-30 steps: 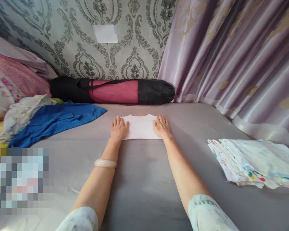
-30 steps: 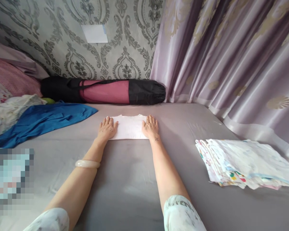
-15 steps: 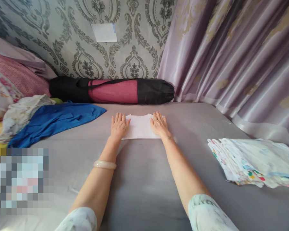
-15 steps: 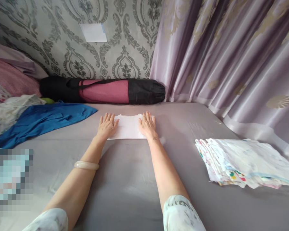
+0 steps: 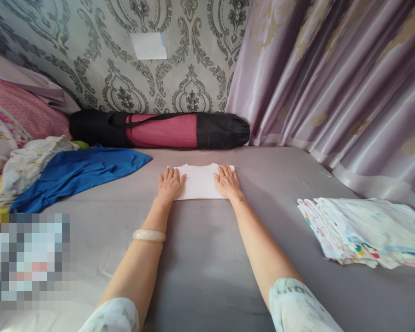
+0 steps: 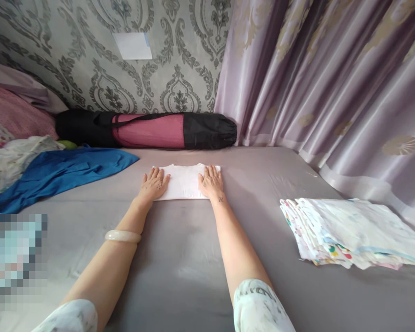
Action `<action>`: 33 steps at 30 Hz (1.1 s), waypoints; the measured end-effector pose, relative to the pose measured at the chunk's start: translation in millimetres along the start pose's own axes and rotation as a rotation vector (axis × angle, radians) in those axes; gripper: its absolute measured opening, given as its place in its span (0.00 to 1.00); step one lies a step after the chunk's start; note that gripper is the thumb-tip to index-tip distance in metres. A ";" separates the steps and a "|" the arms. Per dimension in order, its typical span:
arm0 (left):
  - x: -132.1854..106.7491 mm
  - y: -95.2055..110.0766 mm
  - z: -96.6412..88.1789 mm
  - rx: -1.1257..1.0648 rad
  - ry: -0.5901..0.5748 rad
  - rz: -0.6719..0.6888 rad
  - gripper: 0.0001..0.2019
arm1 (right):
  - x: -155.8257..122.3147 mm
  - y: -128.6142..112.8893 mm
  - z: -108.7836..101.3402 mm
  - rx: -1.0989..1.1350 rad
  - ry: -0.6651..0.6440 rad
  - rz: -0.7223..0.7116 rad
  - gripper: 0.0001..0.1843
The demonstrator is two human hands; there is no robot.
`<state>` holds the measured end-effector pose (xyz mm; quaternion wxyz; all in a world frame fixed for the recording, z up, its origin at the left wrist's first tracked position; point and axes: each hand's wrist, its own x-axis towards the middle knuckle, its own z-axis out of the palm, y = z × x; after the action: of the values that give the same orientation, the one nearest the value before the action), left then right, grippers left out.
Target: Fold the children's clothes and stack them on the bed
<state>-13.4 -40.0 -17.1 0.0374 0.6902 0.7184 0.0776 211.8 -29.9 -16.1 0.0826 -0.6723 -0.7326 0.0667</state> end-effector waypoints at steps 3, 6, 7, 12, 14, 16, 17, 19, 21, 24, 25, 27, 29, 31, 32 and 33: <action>-0.1 0.8 -3.2 0.003 0.008 0.004 0.32 | -0.6 -1.1 -3.1 0.005 -0.012 0.007 0.33; 0.3 4.8 -8.4 0.013 0.041 0.004 0.32 | -2.4 -6.6 -10.5 0.021 -0.002 0.010 0.33; 0.3 7.2 -9.9 0.019 0.053 0.009 0.32 | -3.2 -9.4 -13.2 0.028 0.010 0.002 0.33; -2.3 23.1 -6.7 0.053 0.085 0.098 0.31 | -5.9 -22.7 -14.9 0.048 0.049 -0.051 0.32; -4.1 27.5 -1.2 0.051 0.051 0.113 0.31 | -6.5 -24.4 -9.4 0.043 0.036 -0.046 0.32; -5.6 29.3 3.7 0.039 0.010 0.107 0.31 | -7.1 -24.2 -3.2 0.029 0.033 -0.037 0.31; -6.0 29.5 5.4 0.032 -0.003 0.102 0.31 | -7.4 -23.7 -0.8 0.022 0.039 -0.036 0.31; -6.3 28.9 7.1 0.024 -0.010 0.098 0.31 | -7.8 -22.8 2.3 0.012 0.057 -0.040 0.31; -5.9 28.2 7.3 0.021 -0.008 0.101 0.31 | -7.8 -22.2 3.1 0.009 0.065 -0.043 0.30; -5.6 27.9 6.7 0.019 -0.006 0.098 0.31 | -7.3 -21.9 2.3 0.009 0.059 -0.043 0.31; -5.7 28.1 6.2 0.019 -0.007 0.096 0.31 | -7.2 -21.9 1.9 0.009 0.057 -0.042 0.31; -6.2 29.0 4.5 0.019 -0.009 0.093 0.31 | -7.1 -22.4 0.7 0.012 0.050 -0.037 0.30; -7.2 30.9 1.9 0.021 -0.006 0.097 0.30 | -7.6 -24.1 -1.4 0.018 0.047 -0.033 0.30; -8.3 34.1 -1.2 0.023 0.008 0.103 0.30 | -8.6 -27.3 -4.3 0.026 0.055 -0.045 0.30; -8.9 36.1 -2.4 0.024 0.018 0.109 0.31 | -9.2 -29.4 -5.8 0.029 0.064 -0.056 0.30; -9.4 38.3 -3.2 0.025 0.029 0.116 0.31 | -9.9 -31.6 -7.2 0.031 0.074 -0.070 0.30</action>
<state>24.2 -48.2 -8.3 0.0136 0.7299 0.6787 0.0806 183.4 -42.6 -2.7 0.1224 -0.6469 -0.7510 0.0502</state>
